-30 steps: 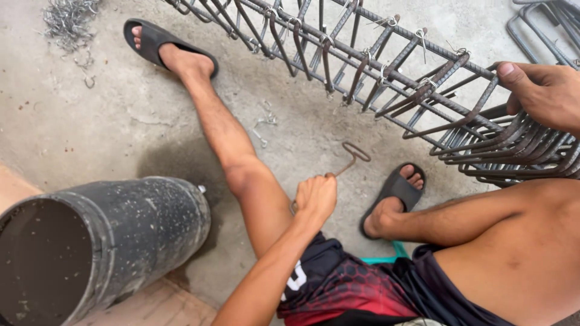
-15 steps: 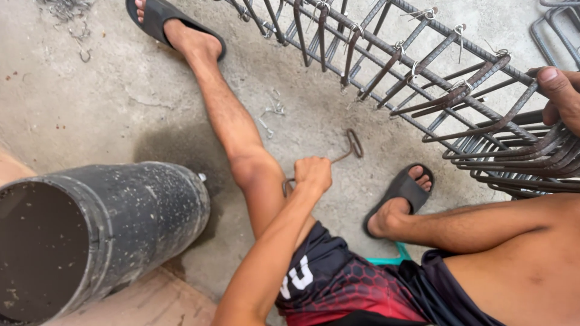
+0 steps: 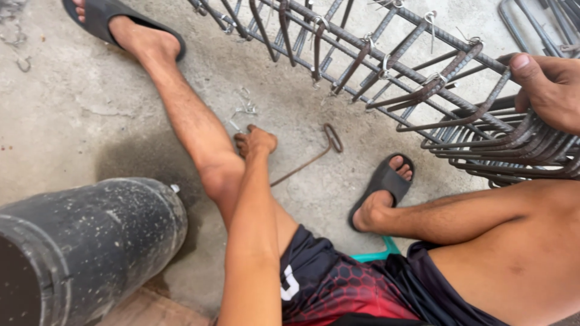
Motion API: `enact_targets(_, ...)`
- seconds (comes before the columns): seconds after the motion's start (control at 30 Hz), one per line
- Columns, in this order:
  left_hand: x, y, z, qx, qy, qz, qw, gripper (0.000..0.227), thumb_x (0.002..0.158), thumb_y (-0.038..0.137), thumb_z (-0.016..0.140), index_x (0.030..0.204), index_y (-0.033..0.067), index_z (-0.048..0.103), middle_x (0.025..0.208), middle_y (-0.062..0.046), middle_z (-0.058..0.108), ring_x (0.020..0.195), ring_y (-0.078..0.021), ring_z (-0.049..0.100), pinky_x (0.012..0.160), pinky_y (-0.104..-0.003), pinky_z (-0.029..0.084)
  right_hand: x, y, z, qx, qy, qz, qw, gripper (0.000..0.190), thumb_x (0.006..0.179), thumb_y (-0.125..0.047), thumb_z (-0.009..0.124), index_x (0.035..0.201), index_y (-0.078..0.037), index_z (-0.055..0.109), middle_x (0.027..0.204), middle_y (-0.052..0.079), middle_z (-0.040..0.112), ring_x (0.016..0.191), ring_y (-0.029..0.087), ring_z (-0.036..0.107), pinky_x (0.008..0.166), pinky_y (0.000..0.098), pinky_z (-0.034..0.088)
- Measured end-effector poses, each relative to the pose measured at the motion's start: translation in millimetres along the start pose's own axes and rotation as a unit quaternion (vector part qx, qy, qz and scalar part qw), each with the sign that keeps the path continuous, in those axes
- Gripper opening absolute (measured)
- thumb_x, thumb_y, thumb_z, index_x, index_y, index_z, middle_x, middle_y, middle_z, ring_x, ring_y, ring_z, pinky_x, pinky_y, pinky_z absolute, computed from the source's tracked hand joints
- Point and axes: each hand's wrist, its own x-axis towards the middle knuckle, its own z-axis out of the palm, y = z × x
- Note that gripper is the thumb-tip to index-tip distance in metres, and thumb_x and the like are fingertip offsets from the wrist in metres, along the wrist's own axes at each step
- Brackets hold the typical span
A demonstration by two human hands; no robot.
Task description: The person sits on the floor and uses a metal hook tool to manipulate and secure a wire mesh structure. They repeatedly hook the tool onto the metal grid, pull, and twist to fasten the components together.
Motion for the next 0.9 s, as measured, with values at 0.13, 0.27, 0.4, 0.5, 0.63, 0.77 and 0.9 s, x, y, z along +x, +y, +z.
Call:
enact_targets(0.13,-15,2,-20,-0.036,-0.011,0.023,0.999,0.054,0.090,0.032,0.056,0.131,-0.0025,0.060,0.144,-0.025,0.043,0.130,-0.0430,0.045,0.109,-0.052,0.038,-4,-15,-7,-0.101,0.006,0.054,0.993,0.069,0.132,-0.058,0.044,0.139,0.004,0.074,0.067,0.018,0.071,0.053,0.028,0.063,0.046,0.0383,0.049)
enact_targets(0.27,-28,4,-44,-0.075,0.033,0.065,0.994,0.047,0.087,0.033,0.059,0.114,-0.0033,0.072,0.127,-0.032,0.056,0.114,-0.0480,0.057,0.098,-0.053,0.048,-4,-26,-11,-0.143,0.005,0.073,0.987,0.065,0.123,-0.065,0.041,0.146,-0.013,0.073,0.081,0.009,0.076,0.071,0.029,0.069,0.065,0.0443,0.052)
enact_targets(0.4,-44,-11,-54,-0.177,0.118,0.193,0.958,0.041,0.077,0.013,0.061,0.114,-0.0012,0.071,0.102,-0.022,0.075,0.096,-0.0399,0.071,0.087,-0.043,0.056,-6,-20,-8,-0.150,0.021,0.034,0.988,0.057,0.123,-0.059,0.043,0.147,-0.017,0.072,0.087,0.006,0.076,0.081,0.029,0.069,0.074,0.0448,0.050)
enact_targets(0.5,-100,-6,-72,-0.314,0.154,0.328,0.877,0.032,0.080,0.000,0.055,0.107,-0.0003,0.072,0.085,-0.011,0.073,0.069,-0.0182,0.067,0.066,-0.028,0.057,-5,-23,-8,-0.139,0.024,0.027,0.990,0.060,0.119,-0.059,0.041,0.149,-0.016,0.069,0.099,0.007,0.078,0.089,0.030,0.072,0.077,0.0464,0.051)
enact_targets(0.63,-209,20,-111,-0.387,0.058,0.394,0.832,0.029,0.087,-0.004,0.061,0.115,-0.0009,0.067,0.103,-0.012,0.073,0.089,-0.0182,0.070,0.083,-0.028,0.057,-17,-30,-5,-0.154,0.108,-0.102,0.977,0.056,0.123,-0.043,0.051,0.148,0.003,0.068,0.120,0.033,0.062,0.096,0.044,0.064,0.076,0.0558,0.053)
enact_targets(0.77,-283,42,-126,-0.595,-0.200,0.326,0.707,0.024,0.092,-0.004,0.068,0.115,-0.0040,0.069,0.103,-0.011,0.072,0.090,-0.0153,0.066,0.083,-0.025,0.054,-40,-93,-21,-0.118,0.099,-0.262,0.953,0.042,0.099,-0.013,0.070,0.139,0.000,0.069,0.127,0.025,0.065,0.108,0.036,0.062,0.087,0.0452,0.055)
enact_targets(0.9,-325,48,-126,-0.659,-0.414,0.238,0.581,0.028,0.092,-0.004,0.065,0.121,-0.0070,0.065,0.106,-0.016,0.070,0.093,-0.0194,0.067,0.083,-0.031,0.055,-62,-121,-1,-0.068,-0.005,-0.422,0.904,0.065,0.087,-0.019,0.068,0.150,-0.014,0.052,0.152,0.012,0.052,0.128,0.034,0.052,0.102,0.0454,0.052)
